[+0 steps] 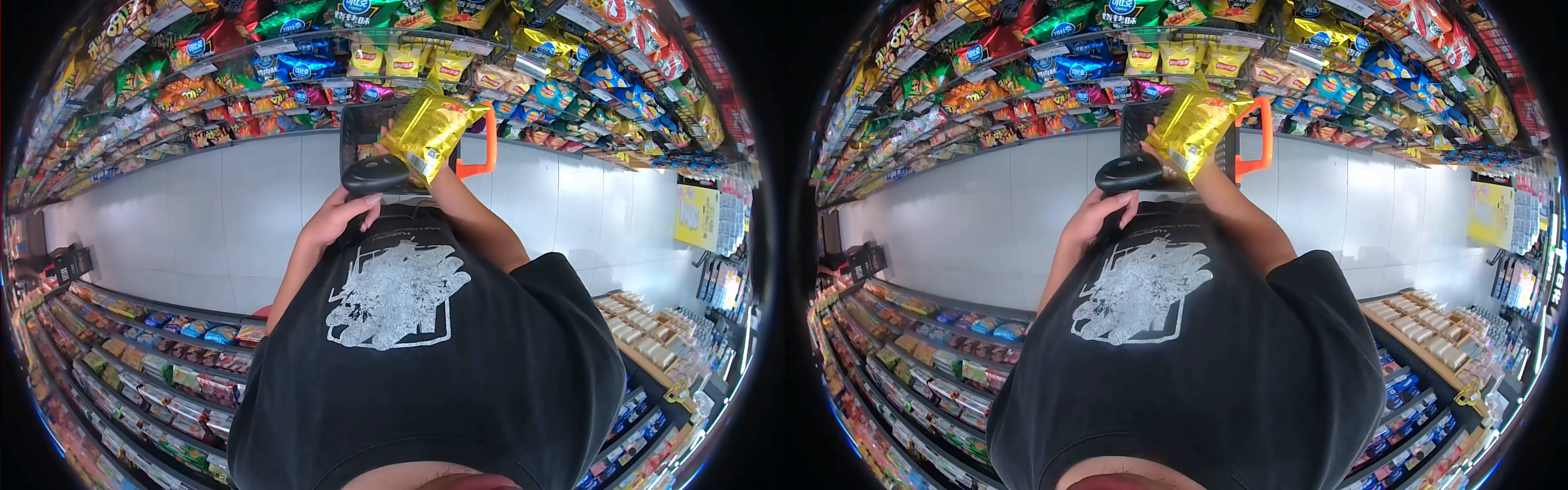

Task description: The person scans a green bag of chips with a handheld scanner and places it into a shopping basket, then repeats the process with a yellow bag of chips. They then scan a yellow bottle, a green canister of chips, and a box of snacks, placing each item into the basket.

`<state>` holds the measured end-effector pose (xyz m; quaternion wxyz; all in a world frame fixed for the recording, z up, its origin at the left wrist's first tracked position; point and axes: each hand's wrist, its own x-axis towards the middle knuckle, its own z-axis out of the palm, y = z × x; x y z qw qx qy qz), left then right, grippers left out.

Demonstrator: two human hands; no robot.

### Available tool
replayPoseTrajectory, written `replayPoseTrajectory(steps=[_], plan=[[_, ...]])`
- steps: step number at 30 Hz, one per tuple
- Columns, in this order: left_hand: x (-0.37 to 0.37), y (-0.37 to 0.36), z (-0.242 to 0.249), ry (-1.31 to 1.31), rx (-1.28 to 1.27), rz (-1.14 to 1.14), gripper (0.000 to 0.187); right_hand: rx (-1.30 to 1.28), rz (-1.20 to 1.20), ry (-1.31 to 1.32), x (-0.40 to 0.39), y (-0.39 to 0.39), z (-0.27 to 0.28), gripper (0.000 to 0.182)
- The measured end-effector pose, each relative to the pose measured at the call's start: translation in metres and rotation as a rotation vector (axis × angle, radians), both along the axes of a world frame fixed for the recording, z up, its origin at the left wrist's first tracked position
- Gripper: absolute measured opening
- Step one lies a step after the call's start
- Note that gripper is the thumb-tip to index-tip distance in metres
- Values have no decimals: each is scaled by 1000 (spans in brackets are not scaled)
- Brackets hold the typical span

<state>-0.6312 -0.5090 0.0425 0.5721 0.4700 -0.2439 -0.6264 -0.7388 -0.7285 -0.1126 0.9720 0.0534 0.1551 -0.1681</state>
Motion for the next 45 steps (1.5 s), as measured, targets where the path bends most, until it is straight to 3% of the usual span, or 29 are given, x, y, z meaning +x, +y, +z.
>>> replayPoseTrajectory(steps=[3,6,15,21,24,27,36,39,42,45], plan=[[-3,1,3,-1,0,18,21,32,12,12,1,0,4,59],[-5,3,3,2,-8,21,20,138,35,27,5,-1,-2,82],[-9,1,1,-4,3,1,22,116,26,-83,-1,1,-8,79],[-9,2,0,-26,-5,-18,19,117,13,1,-5,3,5,77],[-12,3,-2,-26,0,-19,19,131,23,-111,-2,5,3,78],[-10,1,-2,-23,-6,-31,19,91,-21,86,-2,10,18,79],[-21,-6,1,9,5,-19,21,82,28,-309,-20,2,-24,83],[-22,-10,2,8,-5,-24,21,-26,43,-146,-30,3,-9,61],[-24,-13,2,6,12,-28,21,-64,22,-156,-36,1,-16,64],[-25,-11,1,-6,24,-38,21,-45,-11,-232,-34,3,-31,81]])
